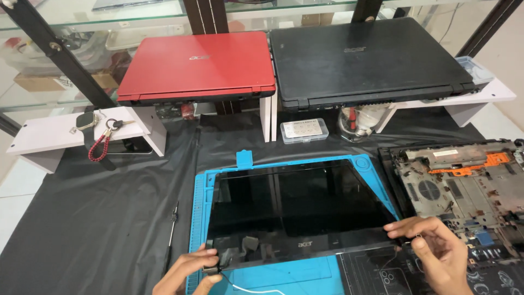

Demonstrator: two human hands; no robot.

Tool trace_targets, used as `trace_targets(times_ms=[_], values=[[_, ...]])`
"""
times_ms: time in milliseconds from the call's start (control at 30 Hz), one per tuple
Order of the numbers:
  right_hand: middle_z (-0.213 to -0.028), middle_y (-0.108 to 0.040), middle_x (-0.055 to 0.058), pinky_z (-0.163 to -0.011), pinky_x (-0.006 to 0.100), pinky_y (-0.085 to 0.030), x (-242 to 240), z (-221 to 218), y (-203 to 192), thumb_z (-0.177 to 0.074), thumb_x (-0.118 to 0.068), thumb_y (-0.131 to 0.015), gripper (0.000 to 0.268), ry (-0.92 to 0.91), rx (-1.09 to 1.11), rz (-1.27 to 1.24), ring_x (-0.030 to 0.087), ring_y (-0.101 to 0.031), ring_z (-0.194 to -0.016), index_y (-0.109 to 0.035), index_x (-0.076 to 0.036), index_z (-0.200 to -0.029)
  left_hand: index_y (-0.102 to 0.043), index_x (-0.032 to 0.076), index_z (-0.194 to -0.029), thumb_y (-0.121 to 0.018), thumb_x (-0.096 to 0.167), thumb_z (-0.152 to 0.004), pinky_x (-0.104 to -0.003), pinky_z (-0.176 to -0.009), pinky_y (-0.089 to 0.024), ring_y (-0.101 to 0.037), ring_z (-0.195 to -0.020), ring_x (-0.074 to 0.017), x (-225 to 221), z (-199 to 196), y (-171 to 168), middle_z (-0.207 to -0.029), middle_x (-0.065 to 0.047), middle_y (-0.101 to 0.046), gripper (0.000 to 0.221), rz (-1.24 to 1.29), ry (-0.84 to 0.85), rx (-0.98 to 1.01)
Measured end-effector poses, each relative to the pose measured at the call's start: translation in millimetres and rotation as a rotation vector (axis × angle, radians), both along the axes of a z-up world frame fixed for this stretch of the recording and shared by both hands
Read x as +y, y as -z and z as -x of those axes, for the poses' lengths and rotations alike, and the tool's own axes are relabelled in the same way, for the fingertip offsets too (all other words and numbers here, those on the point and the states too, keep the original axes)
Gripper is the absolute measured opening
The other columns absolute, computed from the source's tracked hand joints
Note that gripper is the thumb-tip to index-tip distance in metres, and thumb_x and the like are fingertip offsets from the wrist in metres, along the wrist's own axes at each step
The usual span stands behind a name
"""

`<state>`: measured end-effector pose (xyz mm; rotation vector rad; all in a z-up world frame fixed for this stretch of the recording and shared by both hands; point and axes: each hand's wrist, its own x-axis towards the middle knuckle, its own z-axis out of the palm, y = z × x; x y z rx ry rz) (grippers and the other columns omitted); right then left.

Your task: The person works on a disassembled laptop at a repair bench, holding and aligning the screen assembly with both hands and using a screwdriver on components inside the chassis. They reposition the screen panel repeatedly while manipulating cables and small parts around the hinge area.

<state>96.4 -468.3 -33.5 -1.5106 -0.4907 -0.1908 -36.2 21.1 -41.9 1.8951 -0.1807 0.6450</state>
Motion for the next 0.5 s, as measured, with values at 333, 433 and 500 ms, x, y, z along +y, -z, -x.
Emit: trace_targets(times_ms=[333,433,500], values=[[-0.091,-0.073,0.027,-0.092,0.049,-0.056,1.0,4.7,16.4,-0.096,-0.006,-0.065,0.021,0.028,0.053,-0.103,0.037,-0.073,-0.098,-0.047,-0.005,-0.106,-0.064,-0.005,-0.129,-0.062,0.016,-0.097,-0.062,-0.118,-0.032,-0.058,-0.133,-0.0417,84.0,-7.8,148.8,-0.125,-0.025,-0.07,0.039,-0.08,0.555,0.029],[-0.089,-0.074,0.028,-0.095,0.052,-0.057,-1.0,4.8,26.3,-0.095,-0.002,-0.065,0.016,0.052,0.078,-0.099,0.037,-0.074,-0.097,-0.049,-0.003,-0.1,-0.071,0.0,-0.126,-0.062,0.024,-0.103,-0.06,-0.12,-0.035,-0.062,-0.134,-0.0397,76.7,-2.4,154.5,-0.124,-0.02,-0.075,0.035,-0.205,0.463,0.109],[-0.09,-0.074,0.026,-0.096,0.051,-0.057,-3.9,4.6,32.0,-0.095,-0.001,-0.064,0.015,0.03,0.029,-0.065,0.035,-0.074,-0.097,-0.05,-0.003,-0.099,-0.068,-0.005,-0.128,-0.061,0.02,-0.103,-0.06,-0.119,-0.037,-0.059,-0.135,-0.0423,57.0,5.3,110.7,-0.125,-0.022,-0.073,0.037,-0.081,0.453,0.065]])
